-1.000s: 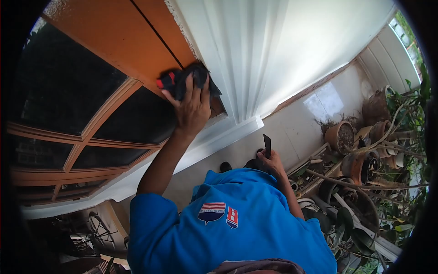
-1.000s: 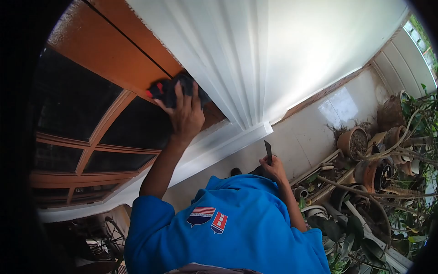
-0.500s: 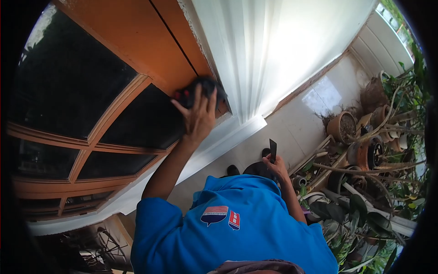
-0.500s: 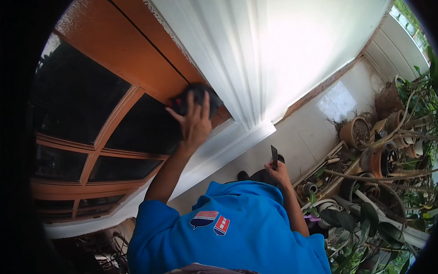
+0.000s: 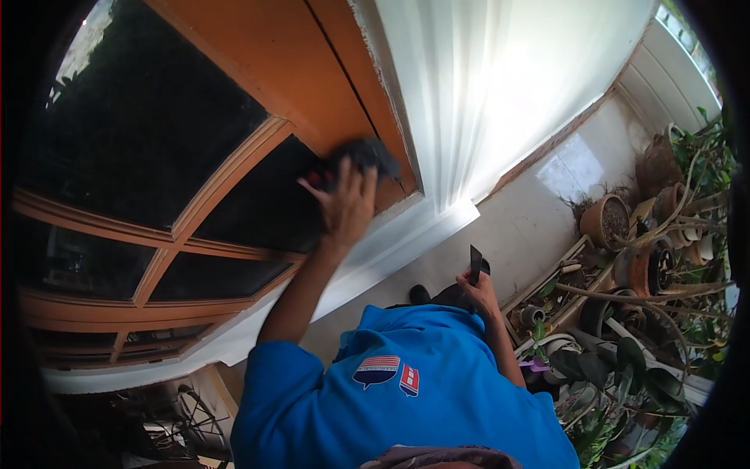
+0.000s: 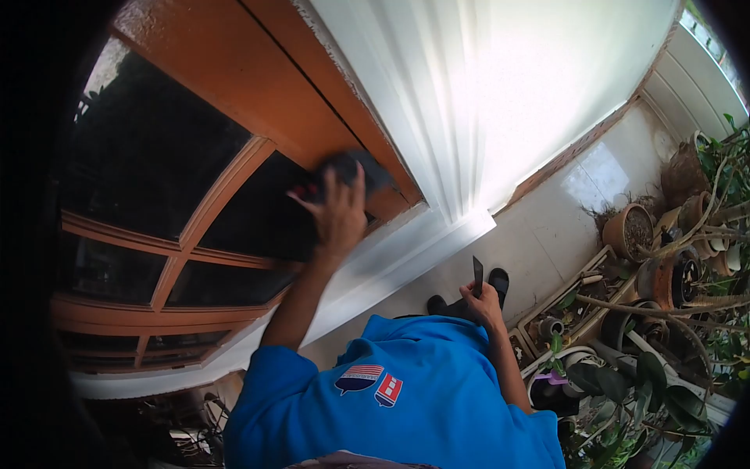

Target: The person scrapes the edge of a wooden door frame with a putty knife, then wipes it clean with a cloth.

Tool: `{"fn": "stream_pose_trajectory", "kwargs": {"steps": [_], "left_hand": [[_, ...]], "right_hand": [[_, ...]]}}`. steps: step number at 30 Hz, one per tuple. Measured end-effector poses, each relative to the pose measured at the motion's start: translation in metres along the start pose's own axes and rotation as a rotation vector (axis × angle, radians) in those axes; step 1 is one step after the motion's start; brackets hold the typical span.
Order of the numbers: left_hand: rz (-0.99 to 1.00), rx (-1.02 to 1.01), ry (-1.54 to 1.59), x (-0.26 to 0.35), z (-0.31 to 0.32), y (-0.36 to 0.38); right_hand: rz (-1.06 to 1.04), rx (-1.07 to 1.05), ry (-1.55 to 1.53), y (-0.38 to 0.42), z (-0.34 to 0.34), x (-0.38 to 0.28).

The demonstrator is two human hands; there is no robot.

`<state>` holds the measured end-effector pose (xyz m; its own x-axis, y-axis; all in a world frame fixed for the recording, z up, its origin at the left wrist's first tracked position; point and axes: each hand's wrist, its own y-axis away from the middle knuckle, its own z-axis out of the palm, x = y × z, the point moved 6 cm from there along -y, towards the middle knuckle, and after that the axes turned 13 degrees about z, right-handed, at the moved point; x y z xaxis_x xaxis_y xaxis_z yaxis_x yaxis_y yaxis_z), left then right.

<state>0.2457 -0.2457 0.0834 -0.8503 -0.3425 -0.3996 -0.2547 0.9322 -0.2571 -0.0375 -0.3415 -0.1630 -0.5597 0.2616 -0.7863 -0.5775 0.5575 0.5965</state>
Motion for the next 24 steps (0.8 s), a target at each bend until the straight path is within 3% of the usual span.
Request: {"fn": "stream_pose_trajectory", "kwargs": {"steps": [3, 5, 8, 11, 14, 18, 21, 22, 24], "left_hand": [[-0.046, 0.412, -0.265, -0.06, -0.12, -0.044], [-0.142, 0.429, -0.395, -0.082, -0.182, -0.062], [-0.076, 0.562, -0.424, -0.079, -0.191, -0.068], [-0.004, 0.422, -0.266, -0.049, -0.116, -0.047], [0.075, 0.041, 0.029, 0.01, -0.004, -0.007], [0.136, -0.154, 0.156, 0.058, 0.133, 0.043], [0.166, -0.241, 0.131, 0.089, 0.153, 0.041], [0.151, -0.549, 0.234, 0.096, 0.159, 0.042], [0.208, -0.426, 0.234, 0.102, 0.177, 0.058]], "right_hand": [[-0.096, 0.024, 0.152, -0.022, -0.008, -0.006], [-0.064, -0.005, 0.14, -0.03, -0.012, -0.017], [-0.053, 0.029, 0.128, -0.035, -0.018, -0.026], [-0.018, 0.057, 0.075, -0.036, -0.015, -0.021], [0.036, 0.055, 0.006, -0.028, -0.009, -0.003], [0.069, 0.049, -0.009, -0.017, 0.0, 0.034], [0.149, 0.005, 0.006, -0.007, 0.003, 0.055], [0.182, -0.012, 0.016, -0.004, 0.003, 0.058], [0.175, 0.002, -0.008, -0.002, 0.0, 0.06]]}}
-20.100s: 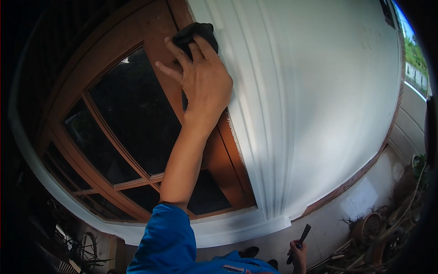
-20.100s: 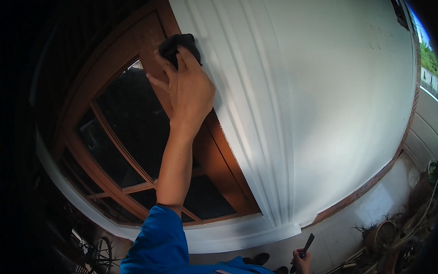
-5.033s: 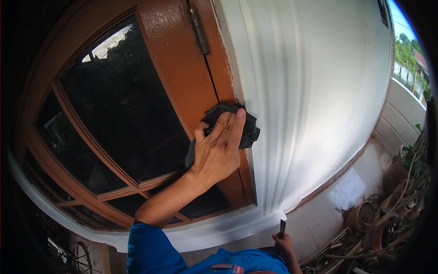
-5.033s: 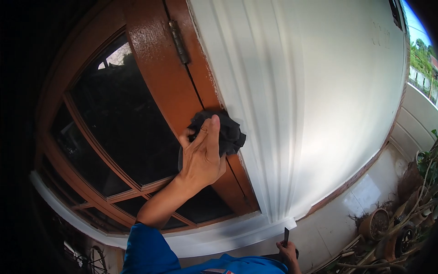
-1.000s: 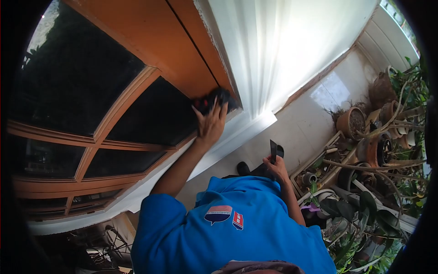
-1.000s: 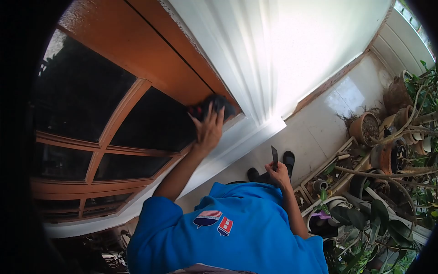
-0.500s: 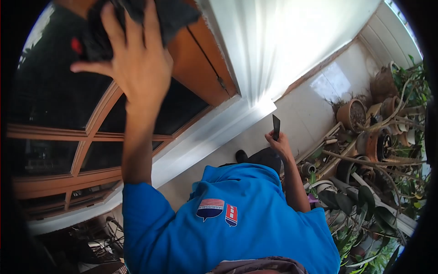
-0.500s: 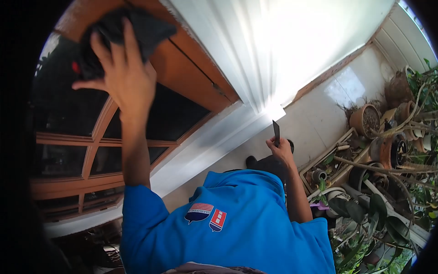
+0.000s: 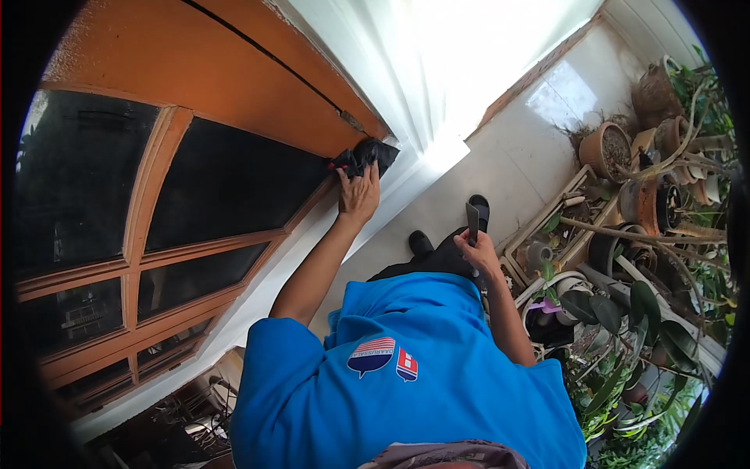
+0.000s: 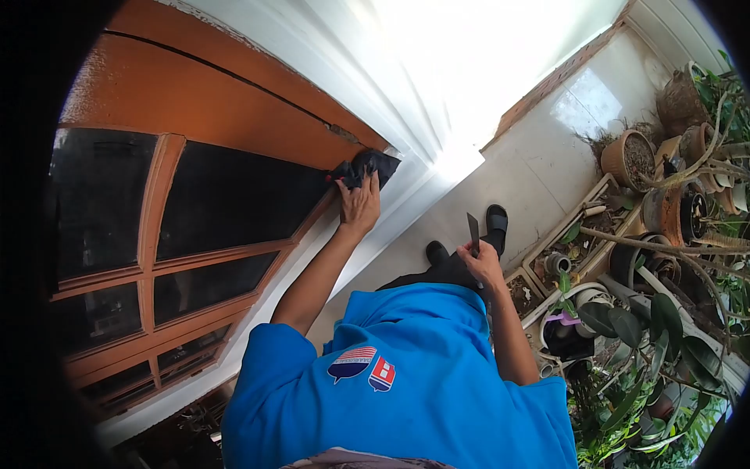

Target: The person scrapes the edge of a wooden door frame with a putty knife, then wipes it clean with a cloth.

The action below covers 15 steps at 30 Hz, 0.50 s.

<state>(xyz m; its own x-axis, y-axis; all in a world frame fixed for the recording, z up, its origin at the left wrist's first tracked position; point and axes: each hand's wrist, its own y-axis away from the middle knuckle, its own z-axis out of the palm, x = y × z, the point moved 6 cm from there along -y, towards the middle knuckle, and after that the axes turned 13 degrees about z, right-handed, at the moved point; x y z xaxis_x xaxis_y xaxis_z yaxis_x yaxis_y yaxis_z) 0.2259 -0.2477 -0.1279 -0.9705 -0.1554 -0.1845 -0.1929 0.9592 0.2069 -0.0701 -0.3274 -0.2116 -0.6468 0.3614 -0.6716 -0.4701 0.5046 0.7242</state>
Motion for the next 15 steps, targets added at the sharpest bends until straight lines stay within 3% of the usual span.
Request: {"fn": "stream_pose_trajectory", "kwargs": {"steps": [1, 4, 7, 10, 13, 15], "left_hand": [[0.037, 0.058, -0.012, 0.003, 0.014, 0.002], [-0.001, -0.139, 0.02, 0.009, -0.007, 0.004], [0.03, 0.134, 0.042, 0.018, -0.004, 0.01], [-0.019, -0.038, 0.142, 0.022, -0.016, 0.0], [-0.04, 0.141, 0.271, 0.029, -0.025, -0.018], [-0.046, 0.124, 0.287, 0.031, -0.028, -0.032]], "right_hand": [[-0.003, 0.009, -0.014, 0.001, -0.002, 0.001], [-0.014, 0.027, -0.037, 0.006, -0.008, -0.006], [-0.003, 0.021, -0.099, 0.011, -0.008, -0.017], [-0.059, 0.046, -0.099, 0.008, -0.004, -0.02], [-0.053, 0.016, -0.105, 0.004, 0.005, -0.019], [-0.053, 0.014, -0.096, 0.005, 0.008, -0.018]]}}
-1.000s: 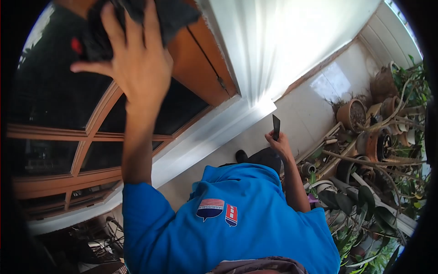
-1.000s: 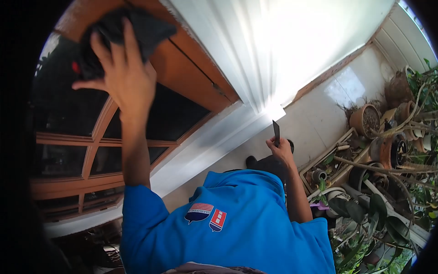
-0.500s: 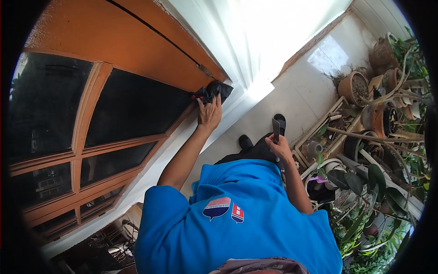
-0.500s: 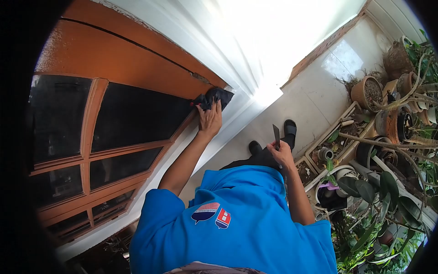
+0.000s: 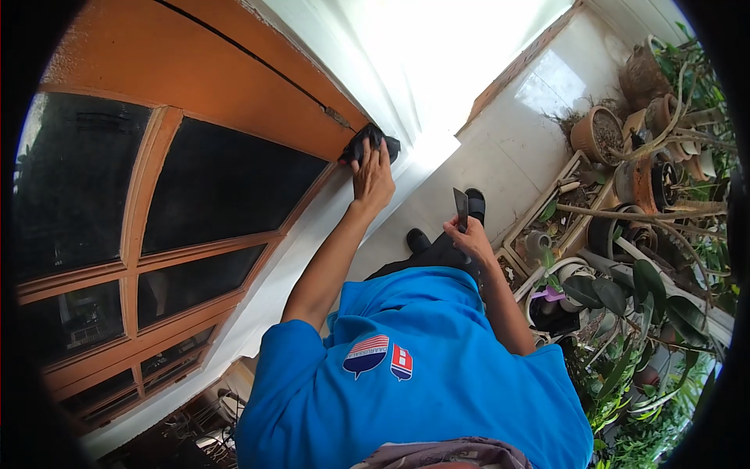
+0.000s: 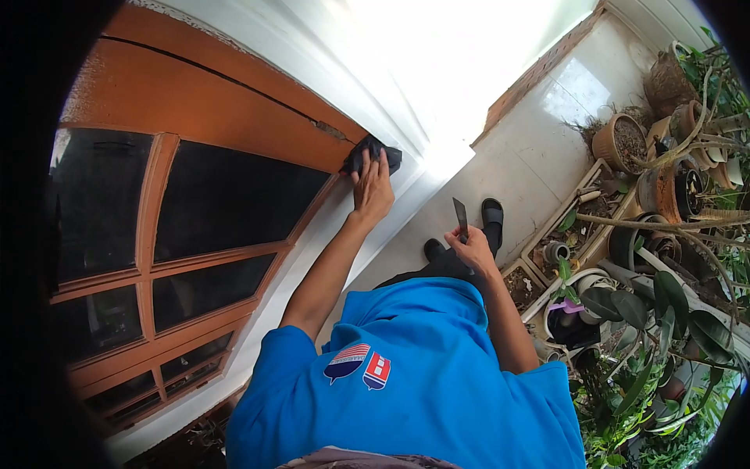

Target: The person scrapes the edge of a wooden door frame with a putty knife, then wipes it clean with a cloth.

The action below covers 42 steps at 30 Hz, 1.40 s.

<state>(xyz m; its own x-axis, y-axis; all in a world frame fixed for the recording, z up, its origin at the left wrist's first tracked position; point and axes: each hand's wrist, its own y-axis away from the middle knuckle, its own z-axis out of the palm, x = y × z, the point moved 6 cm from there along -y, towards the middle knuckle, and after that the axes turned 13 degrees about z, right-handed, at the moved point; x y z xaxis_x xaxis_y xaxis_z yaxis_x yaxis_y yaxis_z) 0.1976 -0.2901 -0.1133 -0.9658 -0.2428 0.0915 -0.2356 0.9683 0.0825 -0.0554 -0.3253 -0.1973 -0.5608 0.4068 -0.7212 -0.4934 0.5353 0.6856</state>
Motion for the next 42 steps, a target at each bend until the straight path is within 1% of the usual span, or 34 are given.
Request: {"fn": "stream_pose_trajectory", "kwargs": {"steps": [2, 3, 6, 9, 12, 16, 21, 24, 27, 28, 30, 31, 34, 35, 39, 40, 42], "left_hand": [[-0.006, -0.074, 0.019, 0.001, 0.005, -0.005], [0.004, -0.014, -0.021, 0.002, 0.004, -0.003], [-0.011, -0.049, 0.0, 0.003, -0.002, -0.001], [0.023, -0.033, 0.02, -0.007, 0.001, -0.002], [0.031, 0.129, -0.048, -0.003, -0.002, 0.002], [-0.007, 0.057, 0.028, -0.003, -0.002, 0.005], [-0.068, -0.043, 0.025, -0.003, -0.003, -0.005], [-0.102, 0.071, 0.121, -0.008, -0.003, -0.009], [-0.168, 0.423, 0.442, -0.017, -0.004, -0.013], [-0.258, 0.473, 0.631, -0.021, 0.002, -0.012], [-0.442, 0.563, 1.008, -0.015, -0.009, -0.009], [-0.388, 0.709, 1.161, -0.008, -0.022, -0.006], [-0.298, 0.976, 1.523, 0.0, -0.056, -0.011], [-0.322, 0.982, 1.579, 0.002, -0.067, -0.012], [-0.35, 1.048, 1.589, 0.008, -0.126, -0.008], [-0.305, 1.101, 1.595, 0.001, -0.129, -0.01], [-0.17, 1.204, 1.435, 0.01, -0.177, -0.001]], "right_hand": [[0.003, -0.002, 0.022, 0.002, 0.002, 0.006], [-0.001, 0.001, 0.036, 0.001, 0.002, 0.008], [0.015, -0.004, 0.032, 0.002, 0.003, 0.01], [0.003, 0.018, 0.054, 0.007, 0.0, 0.006], [-0.001, 0.034, 0.03, 0.008, -0.005, 0.0], [0.063, 0.03, -0.028, 0.012, -0.01, -0.001], [0.042, 0.007, 0.01, 0.005, -0.007, 0.007], [0.022, 0.002, 0.046, 0.006, -0.005, -0.001], [0.002, 0.01, 0.064, 0.01, -0.006, -0.004], [-0.008, 0.021, 0.046, 0.011, -0.006, -0.003], [-0.009, 0.029, 0.024, 0.013, -0.007, -0.001], [0.0, 0.027, 0.021, 0.014, -0.009, 0.0], [0.027, 0.028, 0.026, 0.018, -0.009, 0.001], [0.034, 0.029, 0.034, 0.02, -0.01, -0.001], [0.02, -0.004, 0.022, 0.021, -0.006, -0.006], [0.009, -0.009, 0.017, 0.021, -0.006, -0.006], [-0.006, -0.01, 0.012, 0.021, -0.005, -0.011]]}}
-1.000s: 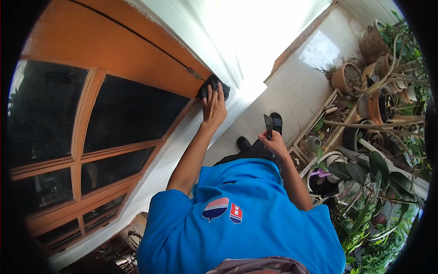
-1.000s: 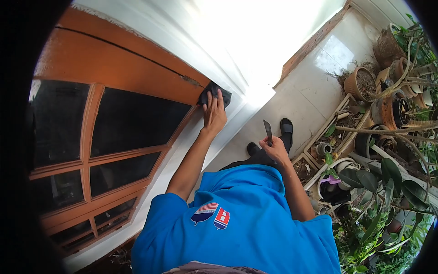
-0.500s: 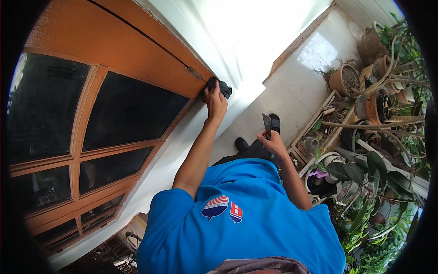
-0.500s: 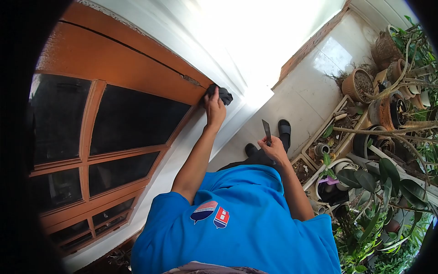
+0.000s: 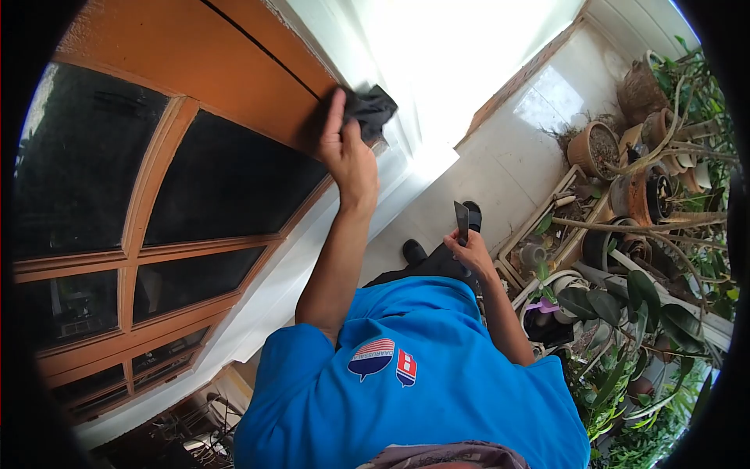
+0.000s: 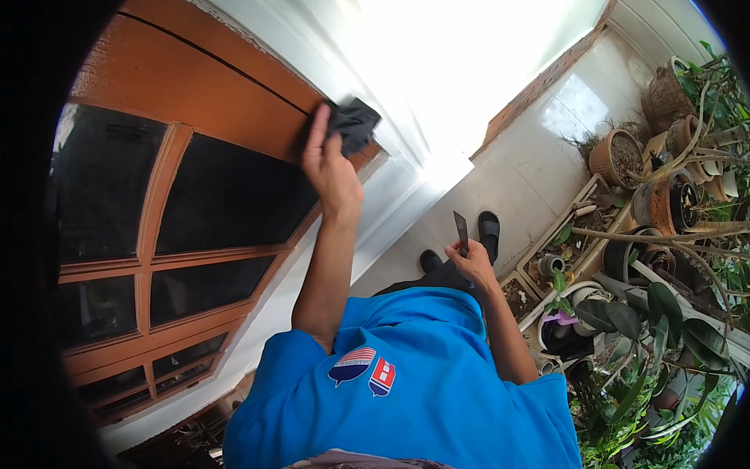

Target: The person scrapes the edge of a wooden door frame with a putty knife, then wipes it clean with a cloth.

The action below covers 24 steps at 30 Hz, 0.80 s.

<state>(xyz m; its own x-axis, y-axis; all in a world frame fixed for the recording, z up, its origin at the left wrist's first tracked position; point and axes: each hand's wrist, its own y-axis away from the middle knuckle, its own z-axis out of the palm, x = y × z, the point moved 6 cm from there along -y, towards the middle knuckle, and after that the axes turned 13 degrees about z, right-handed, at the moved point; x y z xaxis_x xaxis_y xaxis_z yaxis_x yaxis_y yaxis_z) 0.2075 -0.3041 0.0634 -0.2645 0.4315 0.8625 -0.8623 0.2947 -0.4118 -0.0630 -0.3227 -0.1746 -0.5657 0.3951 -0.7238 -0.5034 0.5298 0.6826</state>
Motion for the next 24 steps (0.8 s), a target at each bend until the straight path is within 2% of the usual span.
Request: {"fn": "stream_pose_trajectory", "kwargs": {"steps": [2, 3, 6, 7, 8, 10, 13, 16, 17, 20, 22, 24], "left_hand": [[0.235, -0.067, -0.065, 0.039, 0.01, -0.022], [0.273, -0.104, -0.018, 0.049, 0.013, -0.031], [0.53, -0.217, -0.453, 0.04, 0.015, -0.018], [0.669, -0.193, -0.531, 0.019, 0.008, -0.011], [0.559, -0.231, -0.58, -0.002, 0.0, 0.0], [0.493, -0.292, -0.584, -0.035, -0.01, 0.018], [0.535, -0.315, -0.621, -0.062, -0.023, 0.03], [0.521, -0.314, -0.59, -0.054, -0.022, 0.026], [0.246, -0.378, -0.676, -0.042, -0.019, 0.019], [0.519, -0.291, -0.606, -0.005, -0.007, 0.008], [0.691, -0.21, -0.56, 0.047, 0.006, -0.021], [0.711, -0.257, -0.598, 0.088, 0.023, -0.047]], "right_hand": [[0.004, -0.001, 0.0, 0.003, 0.002, -0.004], [0.001, 0.002, 0.013, 0.002, 0.003, 0.0], [-0.013, -0.002, 0.059, -0.008, 0.006, 0.007], [-0.004, -0.01, 0.074, -0.009, 0.007, 0.009], [0.006, -0.014, 0.089, -0.009, 0.009, 0.01], [0.031, -0.006, 0.097, -0.009, 0.012, 0.013], [0.027, -0.016, 0.102, -0.01, 0.017, 0.015], [-0.001, -0.006, 0.094, -0.017, 0.019, 0.008], [-0.006, -0.009, 0.093, -0.017, 0.019, 0.004], [-0.012, -0.006, 0.123, -0.017, 0.019, -0.006], [-0.022, 0.005, 0.113, -0.016, 0.02, -0.013], [-0.035, 0.003, 0.092, -0.013, 0.019, -0.018]]}}
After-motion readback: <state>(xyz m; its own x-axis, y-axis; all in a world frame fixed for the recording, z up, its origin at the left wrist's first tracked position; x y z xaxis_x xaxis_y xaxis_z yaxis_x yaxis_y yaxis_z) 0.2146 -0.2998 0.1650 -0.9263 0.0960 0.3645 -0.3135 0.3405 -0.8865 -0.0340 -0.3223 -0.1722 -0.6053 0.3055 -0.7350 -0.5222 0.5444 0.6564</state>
